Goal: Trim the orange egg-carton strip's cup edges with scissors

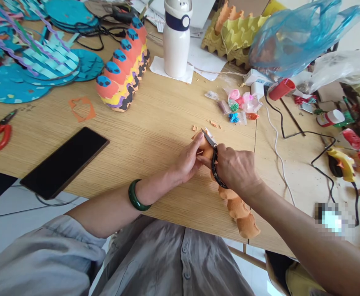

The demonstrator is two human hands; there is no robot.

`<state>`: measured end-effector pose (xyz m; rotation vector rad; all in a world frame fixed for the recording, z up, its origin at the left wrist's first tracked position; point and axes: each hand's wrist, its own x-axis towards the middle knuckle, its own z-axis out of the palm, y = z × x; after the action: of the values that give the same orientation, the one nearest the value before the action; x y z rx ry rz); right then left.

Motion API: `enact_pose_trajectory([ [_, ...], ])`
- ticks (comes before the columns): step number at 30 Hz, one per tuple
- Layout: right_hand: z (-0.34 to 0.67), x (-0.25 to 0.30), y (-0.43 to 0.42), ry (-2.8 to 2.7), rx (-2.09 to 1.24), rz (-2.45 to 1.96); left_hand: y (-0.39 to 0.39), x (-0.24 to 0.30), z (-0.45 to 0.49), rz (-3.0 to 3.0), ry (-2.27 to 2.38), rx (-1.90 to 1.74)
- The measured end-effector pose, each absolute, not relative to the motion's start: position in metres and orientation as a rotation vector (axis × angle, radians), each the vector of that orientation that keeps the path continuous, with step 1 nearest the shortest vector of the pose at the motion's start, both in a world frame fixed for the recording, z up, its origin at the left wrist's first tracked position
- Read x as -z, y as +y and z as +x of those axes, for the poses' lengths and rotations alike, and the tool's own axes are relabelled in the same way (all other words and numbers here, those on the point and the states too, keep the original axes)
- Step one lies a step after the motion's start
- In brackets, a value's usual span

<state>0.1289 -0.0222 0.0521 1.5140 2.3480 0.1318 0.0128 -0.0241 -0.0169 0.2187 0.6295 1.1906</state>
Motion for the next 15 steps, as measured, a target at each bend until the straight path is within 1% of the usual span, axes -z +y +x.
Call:
enact_pose_trajectory([
  [10,0.13,-0.064,-0.011,2.284,-0.066,1.568,-0.024,0.013,0.012,0.211,0.578,-1.127],
  [15,0.131,-0.062,-0.007,2.313,-0.067,1.541,-0.025,0.012,0.011,0.218,0.543,-1.155],
])
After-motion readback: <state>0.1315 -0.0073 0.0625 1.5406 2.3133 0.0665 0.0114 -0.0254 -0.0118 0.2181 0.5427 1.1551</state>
